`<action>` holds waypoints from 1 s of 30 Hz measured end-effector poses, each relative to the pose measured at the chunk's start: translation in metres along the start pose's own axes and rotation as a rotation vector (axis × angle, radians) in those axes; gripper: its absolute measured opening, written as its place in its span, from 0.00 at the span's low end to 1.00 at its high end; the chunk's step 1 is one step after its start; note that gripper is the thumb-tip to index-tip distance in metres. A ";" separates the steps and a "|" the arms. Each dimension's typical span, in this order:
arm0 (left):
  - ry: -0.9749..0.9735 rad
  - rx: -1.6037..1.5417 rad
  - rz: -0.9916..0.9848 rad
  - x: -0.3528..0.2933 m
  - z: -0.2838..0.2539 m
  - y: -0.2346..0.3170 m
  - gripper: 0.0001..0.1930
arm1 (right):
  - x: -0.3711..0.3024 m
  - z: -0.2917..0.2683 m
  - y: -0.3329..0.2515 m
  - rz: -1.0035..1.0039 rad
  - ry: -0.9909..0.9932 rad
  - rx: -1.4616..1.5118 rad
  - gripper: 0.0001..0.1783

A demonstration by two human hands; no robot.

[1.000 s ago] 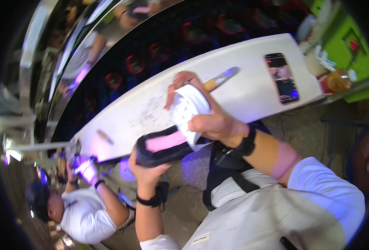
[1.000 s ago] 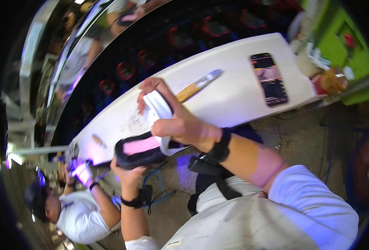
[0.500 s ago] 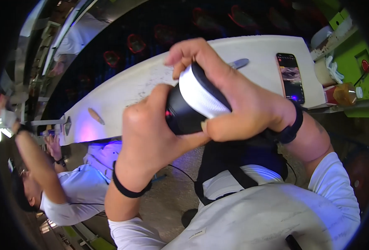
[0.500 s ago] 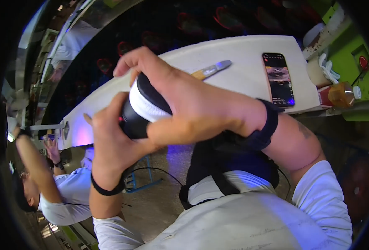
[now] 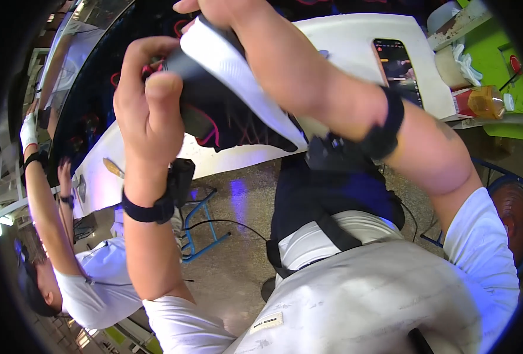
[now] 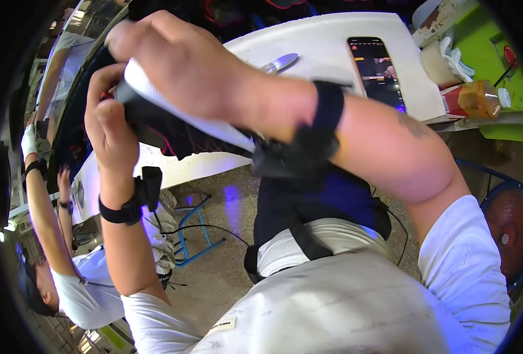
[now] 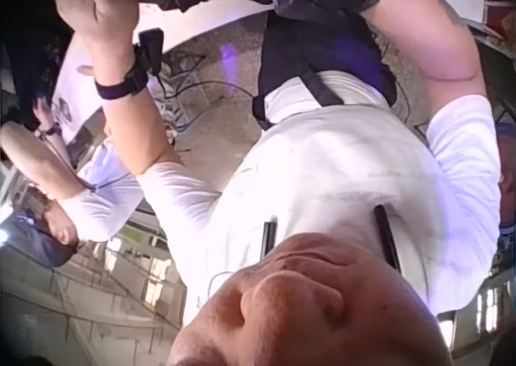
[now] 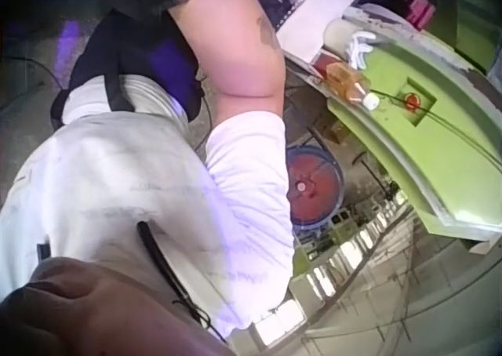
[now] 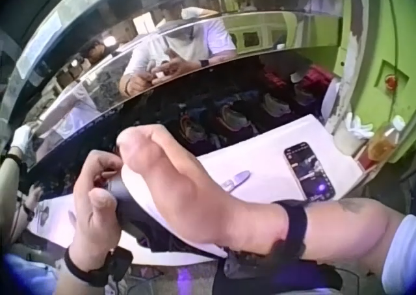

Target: Manually assembling and inspecting shoe components on an industrial line.

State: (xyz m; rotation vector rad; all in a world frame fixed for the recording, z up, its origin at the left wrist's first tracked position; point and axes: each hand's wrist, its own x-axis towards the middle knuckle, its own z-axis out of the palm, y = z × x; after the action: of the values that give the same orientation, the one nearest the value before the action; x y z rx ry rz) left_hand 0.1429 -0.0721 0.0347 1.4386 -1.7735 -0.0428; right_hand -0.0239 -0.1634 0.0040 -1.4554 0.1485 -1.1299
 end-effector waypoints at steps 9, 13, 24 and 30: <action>-0.060 -0.209 -0.405 -0.109 -0.039 0.085 0.49 | -0.137 0.001 0.024 -0.040 -0.180 -0.510 0.47; -0.137 0.217 -0.264 -0.149 -0.052 0.064 0.44 | -0.133 0.010 0.019 -0.023 -0.289 -0.664 0.48; 0.144 -0.748 -0.417 -0.128 -0.064 0.023 0.52 | -0.102 -0.007 0.003 0.742 -0.323 0.140 0.49; 0.115 -0.685 -0.869 -0.099 -0.049 -0.095 0.33 | 0.018 -0.178 -0.141 0.275 0.247 0.123 0.28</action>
State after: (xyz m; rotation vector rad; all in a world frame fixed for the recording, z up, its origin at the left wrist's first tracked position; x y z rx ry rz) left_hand 0.2479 -0.0011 -0.0376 1.5100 -0.7869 -0.9009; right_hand -0.2090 -0.2619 0.0932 -1.1433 0.4317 -1.0685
